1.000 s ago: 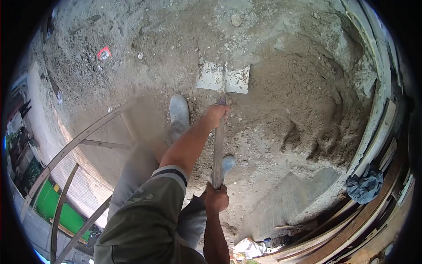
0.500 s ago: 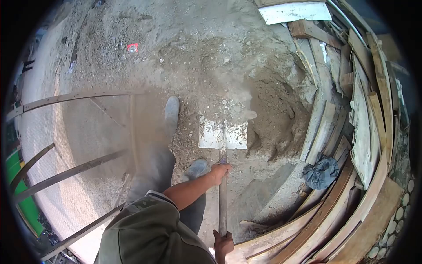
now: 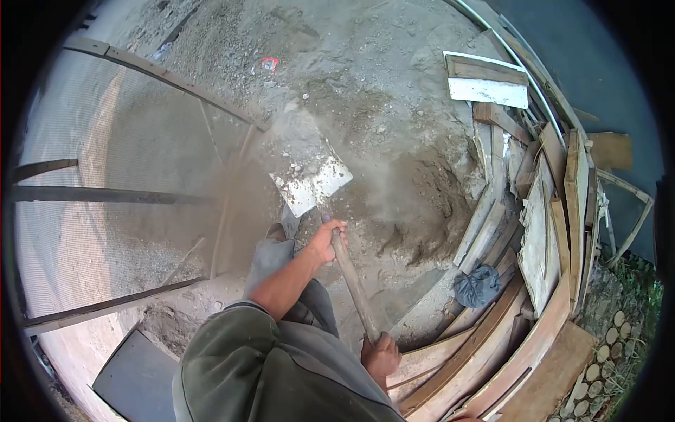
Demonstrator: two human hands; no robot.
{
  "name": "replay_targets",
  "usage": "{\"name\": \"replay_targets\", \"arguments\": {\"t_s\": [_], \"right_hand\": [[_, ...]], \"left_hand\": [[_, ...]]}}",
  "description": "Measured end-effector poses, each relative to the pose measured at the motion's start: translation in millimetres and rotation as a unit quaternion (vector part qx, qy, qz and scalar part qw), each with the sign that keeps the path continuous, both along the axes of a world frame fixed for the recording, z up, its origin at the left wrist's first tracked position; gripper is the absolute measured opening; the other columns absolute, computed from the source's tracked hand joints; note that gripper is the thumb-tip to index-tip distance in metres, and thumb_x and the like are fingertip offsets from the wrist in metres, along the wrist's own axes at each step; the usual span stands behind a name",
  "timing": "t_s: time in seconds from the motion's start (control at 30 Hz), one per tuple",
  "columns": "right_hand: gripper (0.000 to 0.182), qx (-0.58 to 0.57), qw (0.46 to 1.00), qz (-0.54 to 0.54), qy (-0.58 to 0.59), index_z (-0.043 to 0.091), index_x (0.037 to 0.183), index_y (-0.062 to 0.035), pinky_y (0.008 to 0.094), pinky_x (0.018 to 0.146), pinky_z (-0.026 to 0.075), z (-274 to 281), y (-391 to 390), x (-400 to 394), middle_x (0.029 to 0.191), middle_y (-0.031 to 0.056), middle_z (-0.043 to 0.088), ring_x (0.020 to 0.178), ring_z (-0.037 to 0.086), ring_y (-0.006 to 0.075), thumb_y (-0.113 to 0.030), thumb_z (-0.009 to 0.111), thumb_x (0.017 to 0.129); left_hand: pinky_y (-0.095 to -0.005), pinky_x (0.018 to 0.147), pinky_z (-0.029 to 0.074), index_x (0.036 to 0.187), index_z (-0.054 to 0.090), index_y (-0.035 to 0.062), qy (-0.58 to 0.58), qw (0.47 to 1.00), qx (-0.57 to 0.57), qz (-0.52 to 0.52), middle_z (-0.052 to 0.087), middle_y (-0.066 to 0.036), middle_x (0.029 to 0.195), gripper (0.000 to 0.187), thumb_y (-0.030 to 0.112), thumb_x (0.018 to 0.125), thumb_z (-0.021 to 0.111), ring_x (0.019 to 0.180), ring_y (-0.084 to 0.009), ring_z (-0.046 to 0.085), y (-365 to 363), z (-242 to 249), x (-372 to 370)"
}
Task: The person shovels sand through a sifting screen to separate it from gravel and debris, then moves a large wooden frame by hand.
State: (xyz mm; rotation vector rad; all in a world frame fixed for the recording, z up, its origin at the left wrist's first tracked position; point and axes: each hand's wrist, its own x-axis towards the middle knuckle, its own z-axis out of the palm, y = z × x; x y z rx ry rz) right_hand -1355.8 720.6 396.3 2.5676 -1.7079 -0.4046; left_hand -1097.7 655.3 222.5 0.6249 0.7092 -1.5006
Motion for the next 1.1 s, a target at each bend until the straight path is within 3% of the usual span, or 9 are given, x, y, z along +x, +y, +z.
{"name": "replay_targets", "arguments": {"t_s": [0.17,0.2,0.27,0.47,0.6,0.73,0.83,1.0,1.1], "right_hand": [[0.045,-0.081,0.937,0.230,-0.249,0.053,0.104,-0.0046,0.0342,0.067,0.039,37.3,-47.3,166.8,0.096,0.0082,0.056,0.078,0.054,0.0216,-0.024,0.068,0.067],[0.045,-0.097,0.917,0.259,-0.286,0.053,0.106,-0.0037,0.0346,0.069,0.038,49.1,-50.8,195.0,0.097,0.0090,0.055,0.081,0.054,0.0218,-0.022,0.067,0.067],[0.044,-0.116,0.878,0.308,-0.348,0.053,0.107,-0.0023,0.0353,0.072,0.036,78.0,-48.9,237.8,0.098,0.0108,0.055,0.085,0.054,0.0228,-0.019,0.066,0.068],[0.047,-0.093,0.821,0.347,-0.444,0.051,0.111,-0.0005,0.0356,0.072,0.035,99.7,-44.6,264.6,0.101,0.0137,0.053,0.088,0.052,0.0250,-0.016,0.065,0.069],[0.049,-0.009,0.850,0.310,-0.426,0.047,0.114,0.0004,0.0369,0.069,0.035,65.0,-53.5,229.4,0.096,0.0118,0.052,0.083,0.051,0.0244,-0.019,0.063,0.071],[0.049,0.017,0.919,0.260,-0.295,0.049,0.112,-0.0032,0.0374,0.065,0.037,6.8,-46.7,157.9,0.088,0.0098,0.053,0.076,0.052,0.0244,-0.031,0.063,0.074],[0.048,0.054,0.958,0.227,-0.167,0.050,0.106,-0.0063,0.0378,0.059,0.040,-19.4,-25.6,93.2,0.079,0.0085,0.054,0.065,0.055,0.0240,-0.045,0.056,0.078],[0.038,0.190,0.966,0.136,-0.110,0.049,0.090,-0.0102,0.0412,0.057,0.046,-47.1,15.0,12.1,0.071,0.0089,0.056,0.061,0.060,0.0270,-0.047,0.052,0.080],[0.035,0.279,0.949,0.097,-0.115,0.047,0.087,-0.0084,0.0440,0.058,0.046,-61.9,19.3,-5.7,0.074,0.0124,0.059,0.064,0.060,0.0326,-0.042,0.052,0.081]], "left_hand": [[-0.0270,0.060,0.039,0.074,0.045,0.0076,-0.174,0.922,-0.214,0.270,0.041,0.001,0.067,0.008,0.007,0.078,0.052,0.060,-0.0104,0.040,50.1,136.2,226.1],[-0.0267,0.060,0.037,0.078,0.044,0.0064,-0.161,0.881,-0.354,0.269,0.041,0.001,0.066,0.006,0.006,0.079,0.050,0.060,-0.0105,0.040,62.6,172.8,263.3],[-0.0268,0.059,0.036,0.084,0.042,0.0045,-0.227,0.826,-0.443,0.266,0.040,0.000,0.067,0.015,0.003,0.077,0.054,0.059,-0.0108,0.041,82.4,254.2,308.9],[-0.0271,0.060,0.036,0.086,0.042,0.0037,-0.329,0.767,-0.499,0.233,0.041,-0.001,0.068,0.016,0.004,0.077,0.055,0.060,-0.0116,0.041,104.0,360.2,321.3],[-0.0285,0.062,0.036,0.088,0.045,0.0032,-0.367,0.796,-0.417,0.241,0.041,-0.002,0.070,0.012,0.010,0.082,0.051,0.061,-0.0128,0.041,96.3,302.1,283.4],[-0.0306,0.057,0.042,0.078,0.050,0.0069,-0.331,0.898,-0.093,0.273,0.046,-0.001,0.066,0.007,0.011,0.079,0.055,0.058,-0.0135,0.045,83.1,203.1,209.1],[-0.0313,0.056,0.045,0.075,0.051,0.0076,-0.261,0.943,0.035,0.205,0.048,-0.002,0.064,0.008,0.012,0.076,0.058,0.055,-0.0145,0.047,85.5,127.8,149.0],[-0.0333,0.054,0.045,0.072,0.051,0.0074,-0.181,0.973,0.125,0.071,0.047,-0.004,0.063,0.009,0.013,0.075,0.058,0.055,-0.0157,0.048,102.3,53.8,74.3],[-0.0335,0.053,0.045,0.072,0.052,0.0071,-0.211,0.961,0.176,0.039,0.047,-0.004,0.062,0.010,0.013,0.075,0.059,0.055,-0.0163,0.048,96.2,55.4,64.1]]}}
